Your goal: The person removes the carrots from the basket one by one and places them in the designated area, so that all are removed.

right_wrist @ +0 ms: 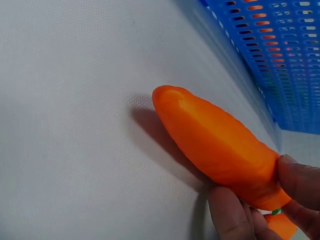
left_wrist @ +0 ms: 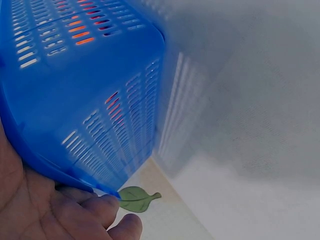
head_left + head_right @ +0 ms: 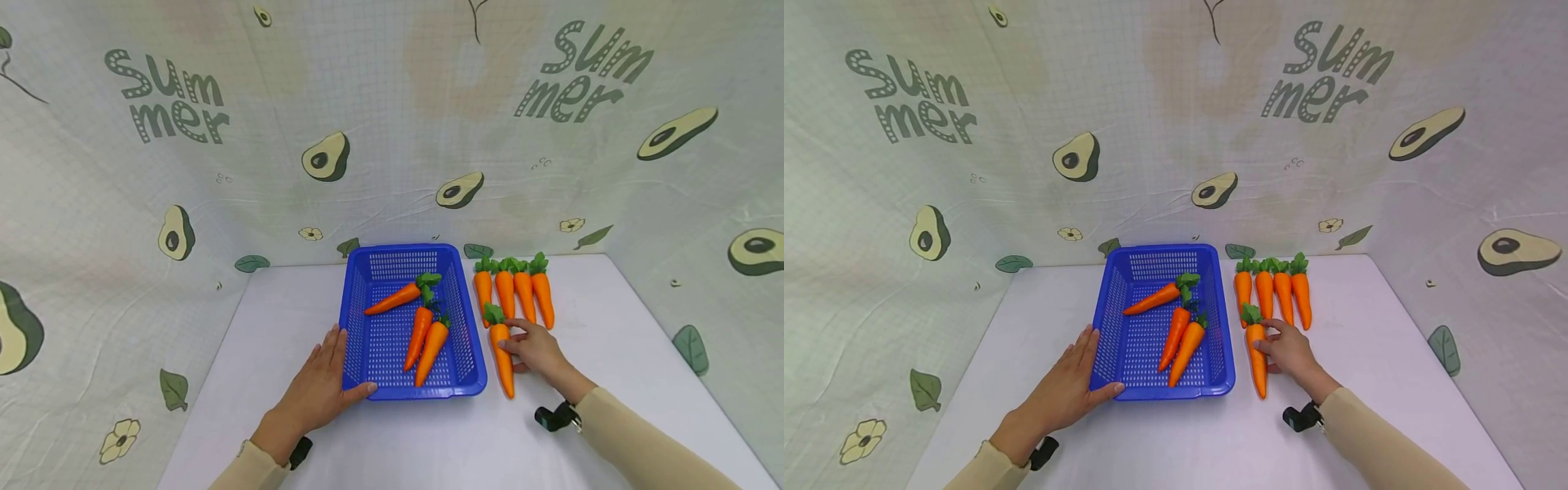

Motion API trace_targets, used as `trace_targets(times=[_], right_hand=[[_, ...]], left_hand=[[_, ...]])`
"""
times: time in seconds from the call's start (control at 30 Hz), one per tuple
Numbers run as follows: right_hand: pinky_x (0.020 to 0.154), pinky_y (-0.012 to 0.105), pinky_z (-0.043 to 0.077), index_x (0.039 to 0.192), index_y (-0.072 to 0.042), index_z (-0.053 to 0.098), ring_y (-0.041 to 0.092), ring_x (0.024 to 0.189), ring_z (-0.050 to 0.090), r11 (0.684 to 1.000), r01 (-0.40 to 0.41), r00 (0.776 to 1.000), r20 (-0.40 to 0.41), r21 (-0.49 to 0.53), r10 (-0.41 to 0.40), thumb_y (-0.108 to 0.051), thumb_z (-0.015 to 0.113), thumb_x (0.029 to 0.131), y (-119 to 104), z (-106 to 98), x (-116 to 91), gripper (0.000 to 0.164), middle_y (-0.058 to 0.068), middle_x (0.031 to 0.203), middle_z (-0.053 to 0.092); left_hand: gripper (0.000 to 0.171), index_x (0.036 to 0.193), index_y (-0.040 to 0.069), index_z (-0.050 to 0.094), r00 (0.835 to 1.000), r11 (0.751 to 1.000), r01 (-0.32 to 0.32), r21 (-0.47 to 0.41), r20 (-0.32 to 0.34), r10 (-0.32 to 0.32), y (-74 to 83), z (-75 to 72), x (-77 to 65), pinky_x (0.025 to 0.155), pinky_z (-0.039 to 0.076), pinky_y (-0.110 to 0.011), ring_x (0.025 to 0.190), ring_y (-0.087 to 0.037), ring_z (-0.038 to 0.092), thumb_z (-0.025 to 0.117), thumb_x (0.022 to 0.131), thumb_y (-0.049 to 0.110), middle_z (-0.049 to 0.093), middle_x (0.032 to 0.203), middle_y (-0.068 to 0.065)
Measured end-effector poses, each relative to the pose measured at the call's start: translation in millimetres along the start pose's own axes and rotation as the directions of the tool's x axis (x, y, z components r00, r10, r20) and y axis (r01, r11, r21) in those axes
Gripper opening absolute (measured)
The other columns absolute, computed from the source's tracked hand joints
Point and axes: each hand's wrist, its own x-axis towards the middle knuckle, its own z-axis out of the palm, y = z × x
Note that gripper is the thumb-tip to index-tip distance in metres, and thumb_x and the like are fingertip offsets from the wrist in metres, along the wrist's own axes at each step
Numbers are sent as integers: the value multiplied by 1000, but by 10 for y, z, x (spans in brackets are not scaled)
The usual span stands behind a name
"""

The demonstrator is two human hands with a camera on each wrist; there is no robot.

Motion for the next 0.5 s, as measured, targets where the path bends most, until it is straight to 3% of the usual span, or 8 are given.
trace_targets(times=[0.5], right_hand=[[67,37,66,155,-2,45,23,81,71,1000,19,1000,5,14,-19,-26,76,99,3,-25,-8,68,30,122,63]], left_hand=[[123,168,1,13,1000,1000,-13,14,-12,13,-11,-1,-2,128,24,-59,163,-38,18,56,88,84,13,176,-21]])
